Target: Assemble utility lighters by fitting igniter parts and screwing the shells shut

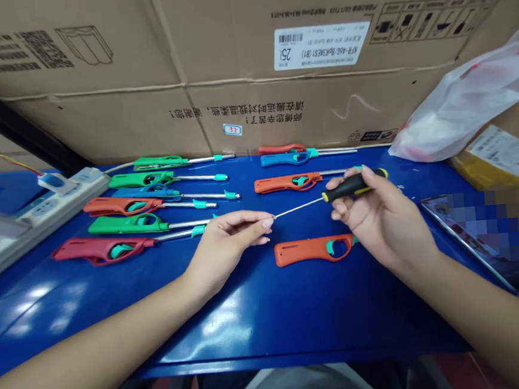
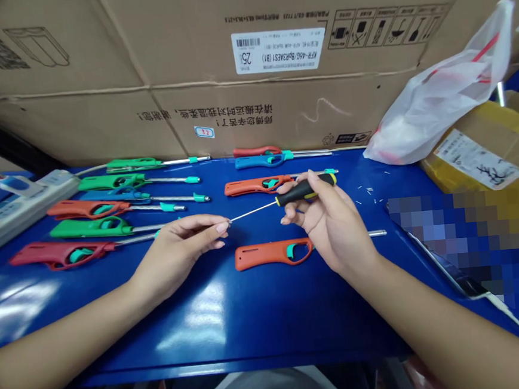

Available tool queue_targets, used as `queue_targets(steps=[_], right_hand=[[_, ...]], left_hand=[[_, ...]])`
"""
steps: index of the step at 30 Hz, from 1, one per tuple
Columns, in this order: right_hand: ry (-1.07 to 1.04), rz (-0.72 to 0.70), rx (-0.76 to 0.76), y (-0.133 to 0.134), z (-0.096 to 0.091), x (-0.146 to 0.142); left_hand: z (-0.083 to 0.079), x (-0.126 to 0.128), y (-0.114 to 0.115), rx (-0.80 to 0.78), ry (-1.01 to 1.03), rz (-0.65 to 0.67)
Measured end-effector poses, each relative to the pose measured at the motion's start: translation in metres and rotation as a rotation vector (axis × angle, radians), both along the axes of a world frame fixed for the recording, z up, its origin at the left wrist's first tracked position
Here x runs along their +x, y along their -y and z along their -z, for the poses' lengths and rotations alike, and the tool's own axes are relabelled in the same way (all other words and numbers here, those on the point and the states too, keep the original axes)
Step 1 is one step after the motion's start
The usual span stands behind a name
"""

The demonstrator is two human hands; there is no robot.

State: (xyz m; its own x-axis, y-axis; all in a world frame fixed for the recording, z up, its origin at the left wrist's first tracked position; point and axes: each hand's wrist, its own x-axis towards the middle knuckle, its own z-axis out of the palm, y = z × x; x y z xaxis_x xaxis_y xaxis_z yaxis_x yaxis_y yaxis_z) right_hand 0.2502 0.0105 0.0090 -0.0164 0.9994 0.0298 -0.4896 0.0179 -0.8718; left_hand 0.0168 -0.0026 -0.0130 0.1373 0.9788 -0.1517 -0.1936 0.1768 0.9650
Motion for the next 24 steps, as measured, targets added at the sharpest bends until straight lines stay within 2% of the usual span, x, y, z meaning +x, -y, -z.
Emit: queue_targets(steps=[4, 11, 19, 24], right_hand=[[0.01, 0.006, -0.007, 0.0003, -0.0006, 0.0011], [0.013, -0.012, -0.001, 0.004, 0.0024, -0.0007], [0.019, -0.041, 0.007, 0.0055, 0.0023, -0.0021], [0.023, -0.037, 0.012, 0.0068, 0.0016, -0.0025]], left_hand=[[0.0004, -0.0008, -0.0015, -0.088, 0.103, -0.006], [-0.0004, 0.0013, -0.0023, -0.141, 0.228, 0.019], [-0.0017, 0.0017, -0.0024, -0.243, 0.295, -0.009], [-0.0019, 0.0029, -0.0021, -0.249, 0.299, -0.01]])
